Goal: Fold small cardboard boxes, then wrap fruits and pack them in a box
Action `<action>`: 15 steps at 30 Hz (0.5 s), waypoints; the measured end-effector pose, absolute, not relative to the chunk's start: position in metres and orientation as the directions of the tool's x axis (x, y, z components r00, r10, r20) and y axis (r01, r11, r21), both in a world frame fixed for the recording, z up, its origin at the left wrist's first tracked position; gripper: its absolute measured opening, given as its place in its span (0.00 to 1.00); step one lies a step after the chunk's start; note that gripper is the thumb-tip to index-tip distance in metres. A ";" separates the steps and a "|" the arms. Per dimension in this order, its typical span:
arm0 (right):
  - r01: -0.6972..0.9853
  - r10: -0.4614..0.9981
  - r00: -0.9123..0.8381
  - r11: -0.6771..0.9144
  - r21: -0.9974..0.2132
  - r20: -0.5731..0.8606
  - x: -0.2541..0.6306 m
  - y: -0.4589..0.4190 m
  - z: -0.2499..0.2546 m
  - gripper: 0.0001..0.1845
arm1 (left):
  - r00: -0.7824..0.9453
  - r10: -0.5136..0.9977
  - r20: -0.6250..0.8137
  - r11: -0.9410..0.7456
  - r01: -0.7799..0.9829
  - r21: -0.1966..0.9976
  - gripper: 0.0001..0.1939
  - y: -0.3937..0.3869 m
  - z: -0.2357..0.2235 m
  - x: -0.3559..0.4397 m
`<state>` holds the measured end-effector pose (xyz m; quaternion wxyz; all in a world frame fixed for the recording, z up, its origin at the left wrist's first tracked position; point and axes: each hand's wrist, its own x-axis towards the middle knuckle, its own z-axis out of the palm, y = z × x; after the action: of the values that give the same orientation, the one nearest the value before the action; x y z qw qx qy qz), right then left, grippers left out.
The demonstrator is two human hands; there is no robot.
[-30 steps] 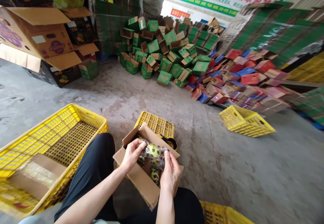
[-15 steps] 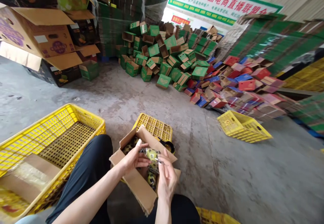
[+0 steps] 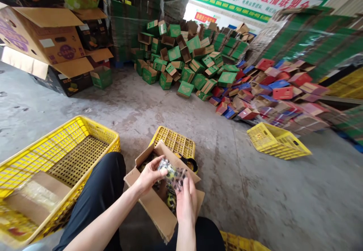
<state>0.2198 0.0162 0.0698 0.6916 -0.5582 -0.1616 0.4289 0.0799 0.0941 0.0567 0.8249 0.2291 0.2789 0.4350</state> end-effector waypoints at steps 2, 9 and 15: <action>-0.395 0.752 0.596 -0.030 -0.918 -0.281 0.221 0.021 0.072 0.26 | 0.514 0.827 -0.229 0.526 -0.562 0.638 0.37 0.092 0.057 0.081; -0.288 0.673 0.709 0.004 -0.958 -0.211 0.223 0.017 0.075 0.26 | 0.605 0.761 -0.232 0.588 -0.496 0.639 0.26 0.091 0.057 0.084; -0.230 0.667 0.726 0.005 -0.973 -0.168 0.222 0.013 0.073 0.27 | 0.611 0.750 -0.254 0.620 -0.515 0.592 0.25 0.094 0.055 0.086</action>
<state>0.2217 0.0126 0.0728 0.6870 -0.6251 -0.1749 0.3265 0.0862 0.0940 0.0548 0.8653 0.2379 0.2472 0.3656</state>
